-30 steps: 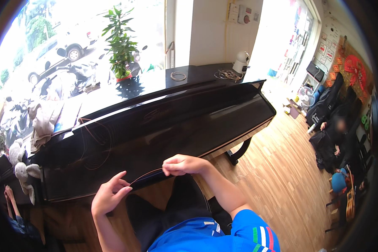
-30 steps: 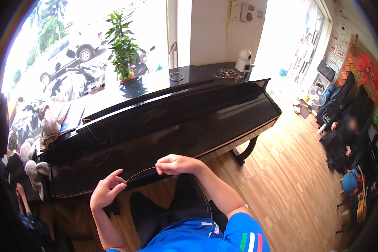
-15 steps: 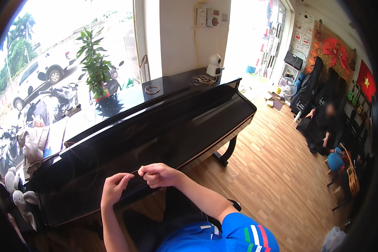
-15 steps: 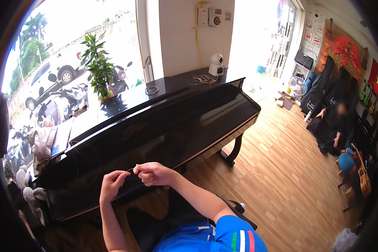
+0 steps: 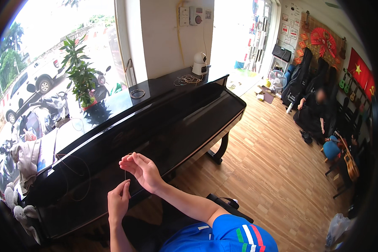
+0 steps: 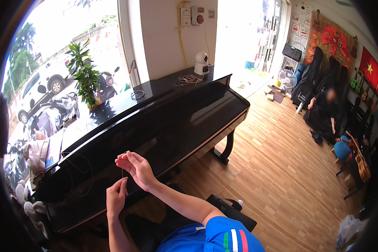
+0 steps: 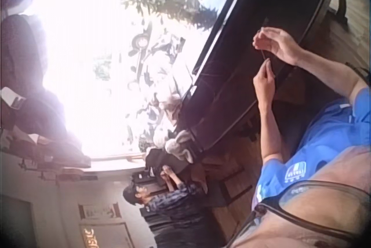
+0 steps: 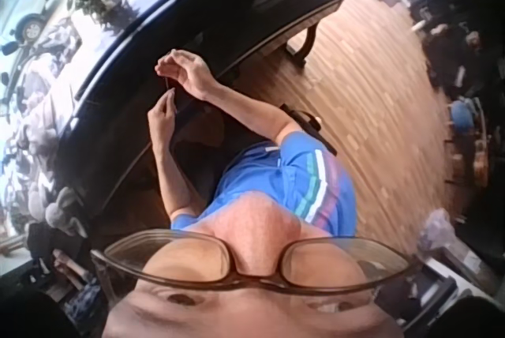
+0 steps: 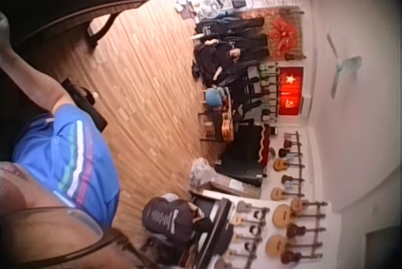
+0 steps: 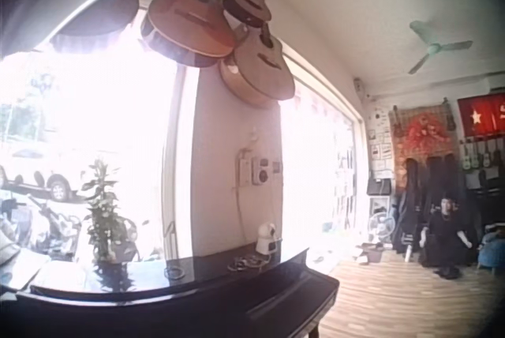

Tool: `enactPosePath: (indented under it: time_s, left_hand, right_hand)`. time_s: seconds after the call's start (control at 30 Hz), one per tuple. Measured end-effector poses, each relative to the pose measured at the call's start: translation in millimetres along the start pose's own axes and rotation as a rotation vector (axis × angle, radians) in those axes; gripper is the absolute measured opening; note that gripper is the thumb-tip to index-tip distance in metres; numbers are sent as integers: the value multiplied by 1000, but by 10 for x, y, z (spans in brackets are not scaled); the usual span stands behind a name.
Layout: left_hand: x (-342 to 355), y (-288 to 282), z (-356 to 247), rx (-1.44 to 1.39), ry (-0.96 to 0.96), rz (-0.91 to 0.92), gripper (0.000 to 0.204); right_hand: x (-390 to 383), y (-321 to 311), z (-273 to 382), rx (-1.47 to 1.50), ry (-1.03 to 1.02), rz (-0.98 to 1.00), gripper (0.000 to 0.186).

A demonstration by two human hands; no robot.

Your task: The person manipulates a thin copper wire by hand, bending it into loops and circular shapes. They repeatedly pick up the wire, form a loop, and place it on the piano surface, occasionally adjusting the shape.

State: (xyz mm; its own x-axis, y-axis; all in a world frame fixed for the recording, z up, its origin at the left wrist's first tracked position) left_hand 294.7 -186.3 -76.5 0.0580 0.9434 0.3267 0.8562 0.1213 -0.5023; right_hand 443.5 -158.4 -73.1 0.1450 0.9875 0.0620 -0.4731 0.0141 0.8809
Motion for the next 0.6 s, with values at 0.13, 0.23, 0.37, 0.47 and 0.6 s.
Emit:
enactPosePath:
  time_s: [0.13, 0.23, 0.37, 0.47, 0.6]
  left_hand:
    - [-111, -10, -148, 113, 116, 84, 22]
    - [-137, -49, -97, 167, 194, 201, 20]
    - [-112, -179, -136, 242, 170, 248, 17]
    - [-42, -364, -83, 148, 91, 176, 15]
    - [57, -401, -55, -21, -8, 166, 20]
  right_hand:
    - [-164, 149, 18, -617, -338, 259, 22]
    - [-260, 193, -56, -957, -523, 538, 16]
    - [-211, 129, -131, -1206, -486, 782, 23]
    - [-143, 140, -93, -1401, 25, 777, 27]
    - [-41, 62, -179, -1280, 412, 918, 30]
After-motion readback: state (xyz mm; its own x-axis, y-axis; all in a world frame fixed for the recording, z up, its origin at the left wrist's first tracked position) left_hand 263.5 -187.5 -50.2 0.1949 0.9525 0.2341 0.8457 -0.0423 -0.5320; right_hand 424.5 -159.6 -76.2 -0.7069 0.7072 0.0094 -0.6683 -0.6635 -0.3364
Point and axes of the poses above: each hand's wrist, its own x-axis towards the middle knuckle, its own y-axis out of the palm, z = x × y, the point moved 5 cm from there along x, towards the middle knuckle, and after that the axes turned 14 degrees about -z, right-handed, at the moved point
